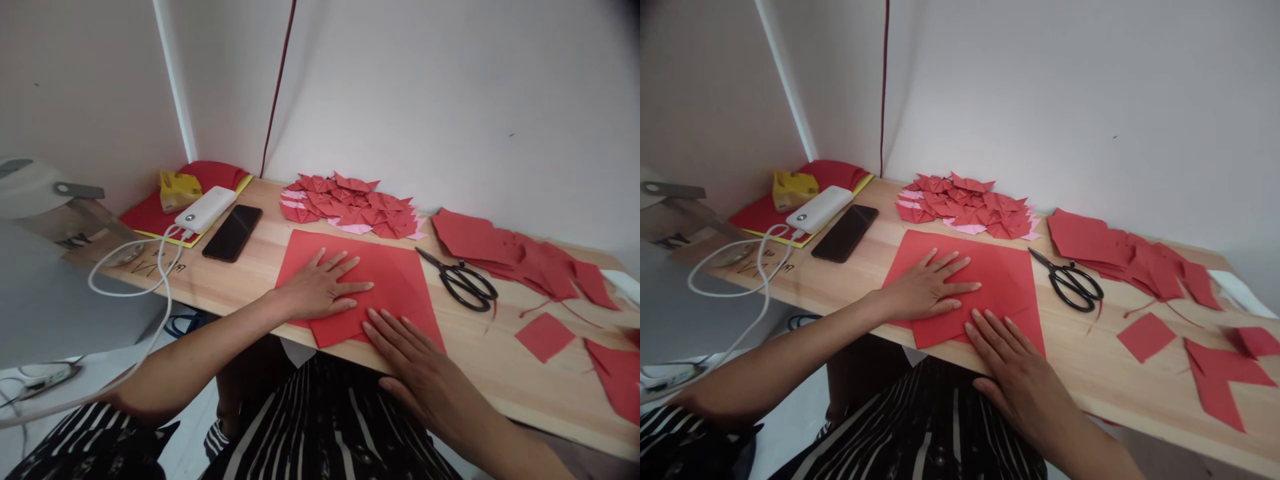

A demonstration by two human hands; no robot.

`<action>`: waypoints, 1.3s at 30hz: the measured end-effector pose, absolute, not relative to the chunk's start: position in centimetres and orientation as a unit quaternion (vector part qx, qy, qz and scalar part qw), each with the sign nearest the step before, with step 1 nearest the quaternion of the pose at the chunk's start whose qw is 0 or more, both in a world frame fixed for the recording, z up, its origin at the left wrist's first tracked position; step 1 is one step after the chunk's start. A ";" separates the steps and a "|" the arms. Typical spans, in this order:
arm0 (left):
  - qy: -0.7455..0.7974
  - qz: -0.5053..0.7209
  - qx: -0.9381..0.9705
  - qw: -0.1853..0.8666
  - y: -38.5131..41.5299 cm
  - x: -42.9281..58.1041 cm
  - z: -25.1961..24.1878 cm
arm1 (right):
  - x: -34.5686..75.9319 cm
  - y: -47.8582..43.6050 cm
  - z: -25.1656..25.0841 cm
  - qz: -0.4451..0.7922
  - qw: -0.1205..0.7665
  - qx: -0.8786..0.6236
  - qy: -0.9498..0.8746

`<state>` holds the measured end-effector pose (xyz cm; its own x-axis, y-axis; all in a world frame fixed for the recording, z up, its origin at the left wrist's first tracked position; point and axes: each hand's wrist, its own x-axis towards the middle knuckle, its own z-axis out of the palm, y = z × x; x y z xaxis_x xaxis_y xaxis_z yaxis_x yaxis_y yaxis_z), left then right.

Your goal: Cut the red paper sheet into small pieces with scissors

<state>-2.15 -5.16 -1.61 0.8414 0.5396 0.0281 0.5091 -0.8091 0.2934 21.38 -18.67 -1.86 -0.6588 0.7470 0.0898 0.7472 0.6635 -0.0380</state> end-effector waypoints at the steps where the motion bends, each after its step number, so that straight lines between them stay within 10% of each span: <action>1: 0.276 0.055 0.949 0.140 -5.2 -2.1 -1.6 | 21.2 -18.7 -1.7 -0.008 0.052 -0.410 -0.911; 26: 0.282 0.034 0.950 0.131 -5.0 -2.0 -1.3 | 16.5 -17.8 0.4 0.192 0.121 -0.230 -0.946; 39: 0.287 0.037 0.946 0.145 -4.9 -2.1 -0.9 | 22.6 -12.4 -1.1 0.049 0.130 -0.353 -0.925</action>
<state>-2.11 -4.95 -0.89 0.8320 0.5546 -0.0127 0.5328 -0.7926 0.2964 22.61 -12.45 -1.09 -0.7169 0.6661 0.2057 0.6406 0.7458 -0.1826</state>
